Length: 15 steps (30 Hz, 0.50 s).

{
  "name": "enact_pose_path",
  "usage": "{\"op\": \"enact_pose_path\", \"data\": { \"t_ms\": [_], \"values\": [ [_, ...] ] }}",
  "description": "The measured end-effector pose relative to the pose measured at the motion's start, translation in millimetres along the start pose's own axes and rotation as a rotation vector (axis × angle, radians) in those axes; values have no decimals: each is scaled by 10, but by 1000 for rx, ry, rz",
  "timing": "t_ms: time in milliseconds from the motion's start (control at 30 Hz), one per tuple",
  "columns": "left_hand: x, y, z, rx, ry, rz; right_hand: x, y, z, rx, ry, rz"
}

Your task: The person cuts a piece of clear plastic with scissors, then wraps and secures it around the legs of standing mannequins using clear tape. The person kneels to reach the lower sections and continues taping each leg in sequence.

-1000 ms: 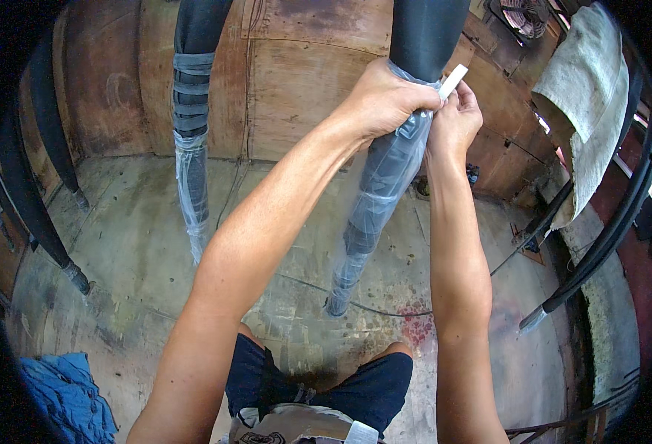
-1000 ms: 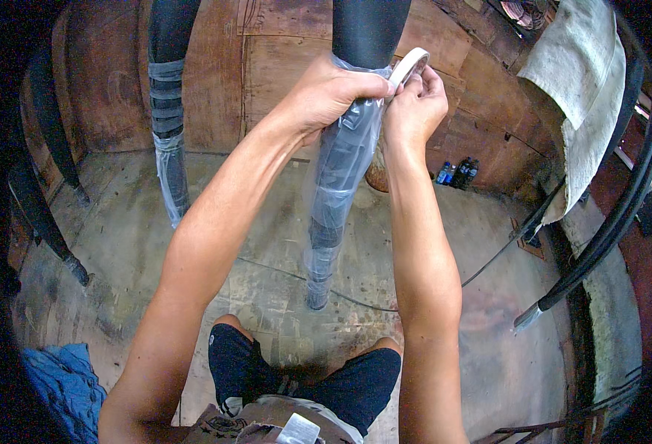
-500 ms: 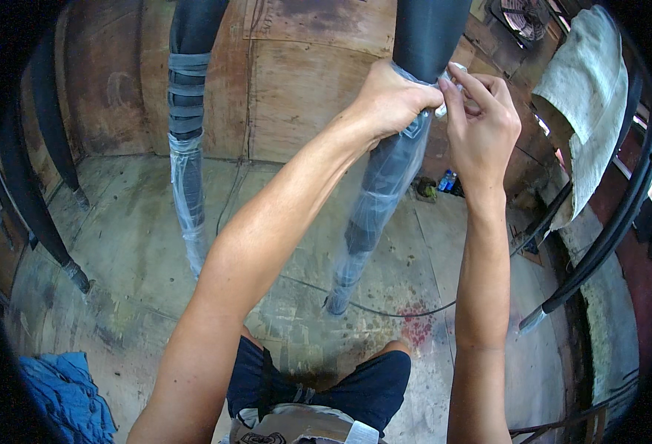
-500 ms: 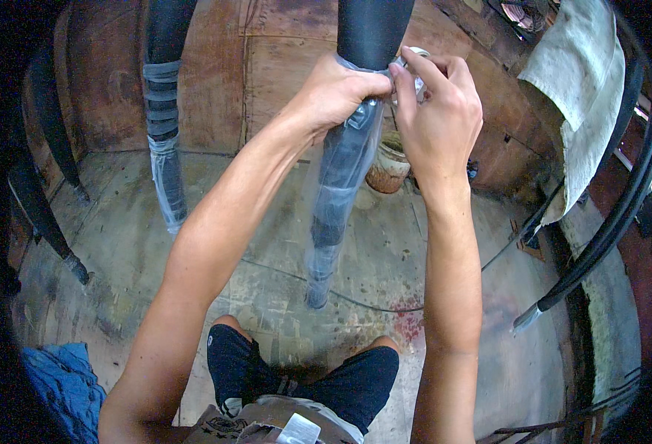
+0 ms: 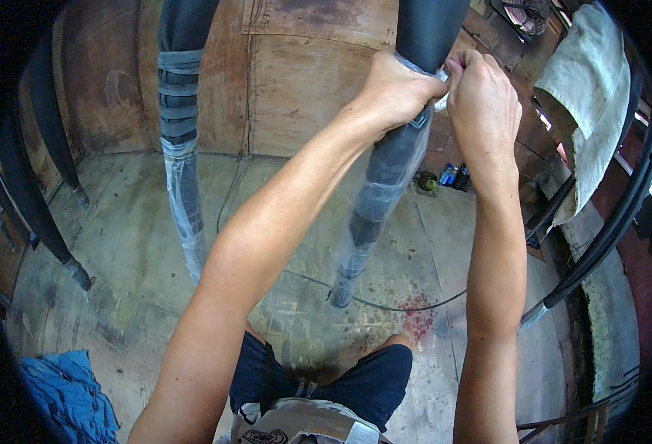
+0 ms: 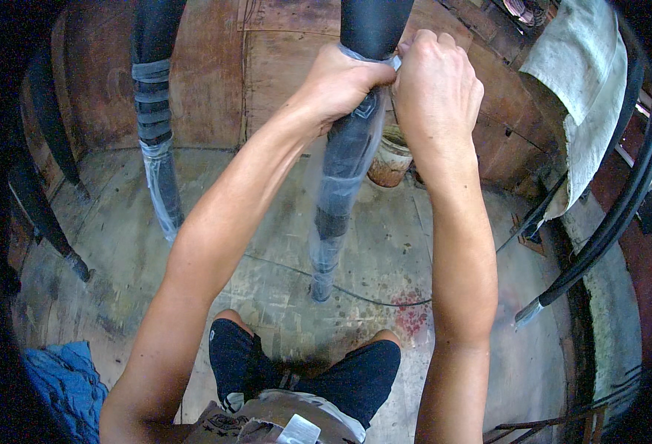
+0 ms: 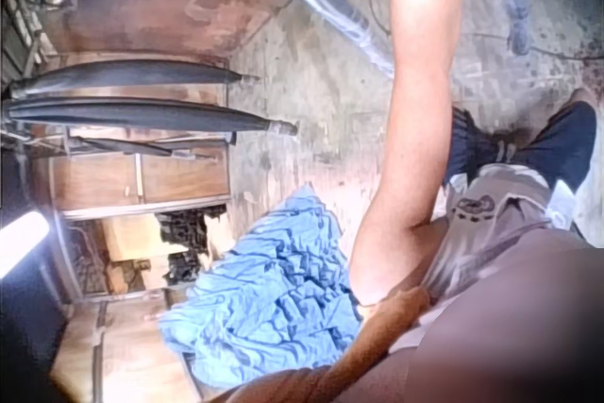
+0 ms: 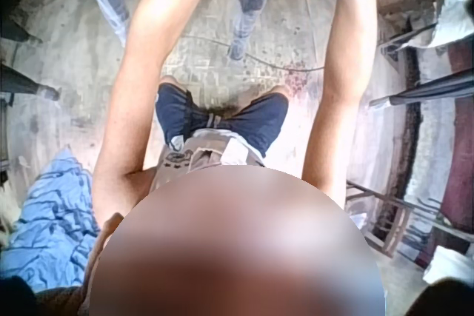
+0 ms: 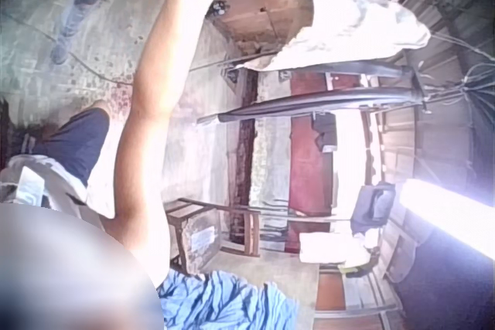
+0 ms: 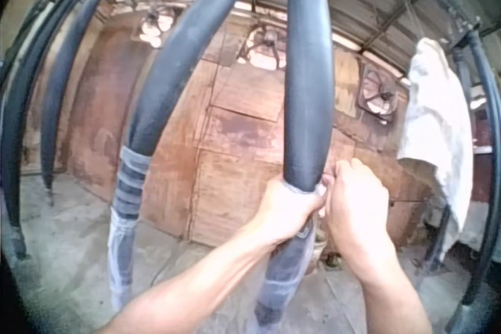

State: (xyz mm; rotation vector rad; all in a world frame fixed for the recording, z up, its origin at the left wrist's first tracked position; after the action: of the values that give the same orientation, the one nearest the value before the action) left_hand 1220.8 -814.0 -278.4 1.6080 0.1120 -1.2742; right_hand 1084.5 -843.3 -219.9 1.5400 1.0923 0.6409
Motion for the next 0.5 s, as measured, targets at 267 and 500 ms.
{"op": "enact_pose_path", "data": {
  "t_ms": [267, 500],
  "values": [
    [-7, 36, 47, -7, 1, 48, -58, -177, -88, -60, 411, -58],
    [-25, 25, 95, 10, 21, 62, -519, -485, 20, -217, 1016, 273]
  ]
}}
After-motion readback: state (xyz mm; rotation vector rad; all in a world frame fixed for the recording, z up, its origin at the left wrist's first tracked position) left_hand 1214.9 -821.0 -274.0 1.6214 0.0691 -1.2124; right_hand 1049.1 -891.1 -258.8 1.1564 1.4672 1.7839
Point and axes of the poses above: each hand's wrist, its own y-axis towards the middle knuckle, its own z-axis out of the palm, x = y × z, the point moved 10 cm from there along y, towards the middle knuckle
